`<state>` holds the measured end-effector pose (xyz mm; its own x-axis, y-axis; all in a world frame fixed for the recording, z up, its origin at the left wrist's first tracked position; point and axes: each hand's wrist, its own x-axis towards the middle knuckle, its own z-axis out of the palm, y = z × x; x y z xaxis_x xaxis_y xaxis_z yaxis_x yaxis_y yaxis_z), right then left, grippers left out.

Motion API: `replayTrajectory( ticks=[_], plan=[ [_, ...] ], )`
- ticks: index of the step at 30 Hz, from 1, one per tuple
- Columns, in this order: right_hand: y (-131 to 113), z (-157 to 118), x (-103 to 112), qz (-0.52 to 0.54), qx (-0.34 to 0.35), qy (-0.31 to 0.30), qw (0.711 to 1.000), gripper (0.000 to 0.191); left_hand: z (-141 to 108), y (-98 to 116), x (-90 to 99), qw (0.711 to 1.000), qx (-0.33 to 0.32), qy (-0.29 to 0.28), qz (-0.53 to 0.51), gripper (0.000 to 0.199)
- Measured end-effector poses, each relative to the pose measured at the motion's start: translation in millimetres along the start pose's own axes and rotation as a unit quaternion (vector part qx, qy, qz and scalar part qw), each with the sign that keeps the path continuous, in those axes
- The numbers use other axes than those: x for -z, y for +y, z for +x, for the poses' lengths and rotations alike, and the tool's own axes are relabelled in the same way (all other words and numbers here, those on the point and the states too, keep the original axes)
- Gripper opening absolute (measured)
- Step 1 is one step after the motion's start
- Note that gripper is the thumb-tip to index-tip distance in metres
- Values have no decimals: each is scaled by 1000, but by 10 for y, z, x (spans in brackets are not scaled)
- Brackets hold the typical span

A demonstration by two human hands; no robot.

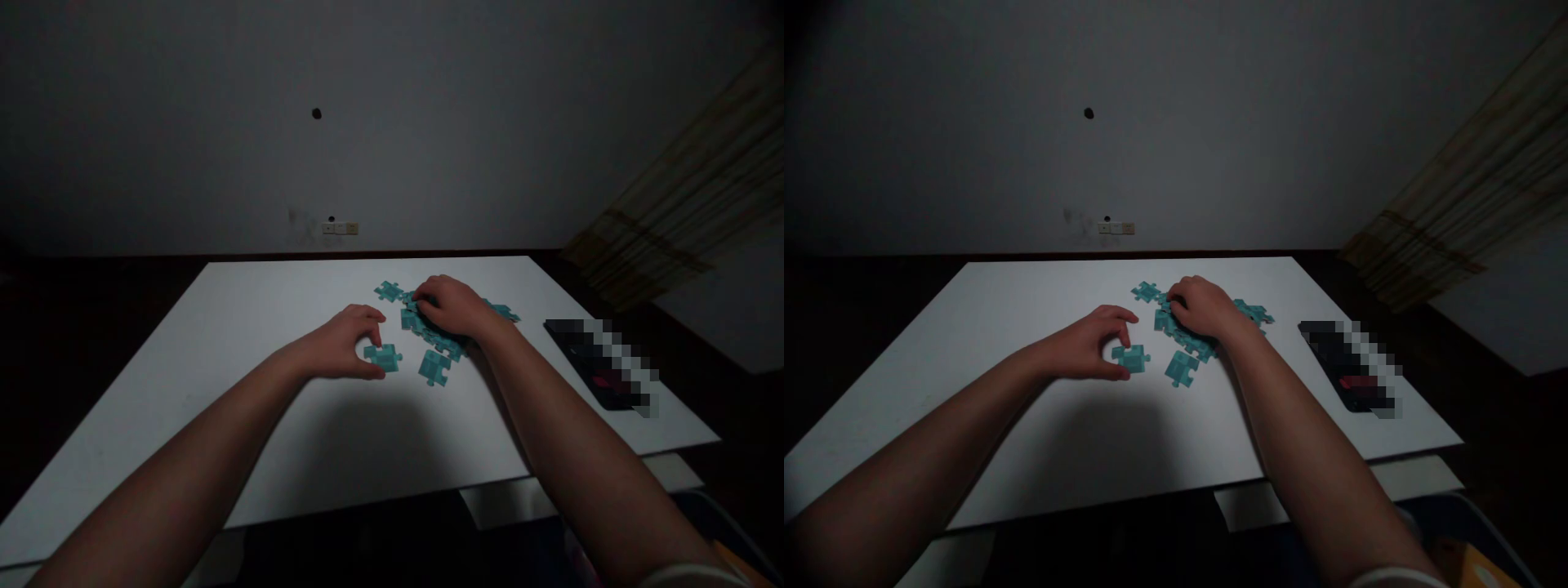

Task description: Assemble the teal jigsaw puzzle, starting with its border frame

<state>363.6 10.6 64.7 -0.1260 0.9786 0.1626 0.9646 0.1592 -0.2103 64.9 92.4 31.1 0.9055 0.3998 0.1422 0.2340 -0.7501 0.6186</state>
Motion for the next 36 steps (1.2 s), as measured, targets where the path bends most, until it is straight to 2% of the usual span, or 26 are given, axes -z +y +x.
replayTrajectory(
  ticks=[7, 11, 15, 19, 22, 28, 32, 36],
  plan=[
    [72, -28, 103, -6, -7, 15, 1000, 29, -44, 48, 15, 1000, -2, -30, 5, 45],
    [65, -14, 89, -19, -23, 22, 999, 31, -38, 139, -6, 999, -5, -19, 36, 55],
    [30, -4, 72, -19, -25, 27, 999, 30, 11, 393, -160, 994, -71, -9, 79, 64],
    [-9, 0, 93, -16, -22, 16, 1000, 27, 42, 580, -389, 985, -117, -29, 128, 63],
    [-30, 5, 111, -13, -20, 13, 1000, 28, 45, 576, -458, 982, -126, -45, 132, 53],
    [-57, 5, 96, -11, -24, 18, 999, 27, 75, 502, -371, 988, -138, -41, 54, 27],
    [-64, 7, 95, -18, -21, 5, 1000, 28, 63, 467, -400, 992, -122, -40, 12, 28],
    [1, -3, 132, -38, -32, 0, 999, 33, 34, 445, -441, 992, -113, -64, -1, 34]
  ],
)
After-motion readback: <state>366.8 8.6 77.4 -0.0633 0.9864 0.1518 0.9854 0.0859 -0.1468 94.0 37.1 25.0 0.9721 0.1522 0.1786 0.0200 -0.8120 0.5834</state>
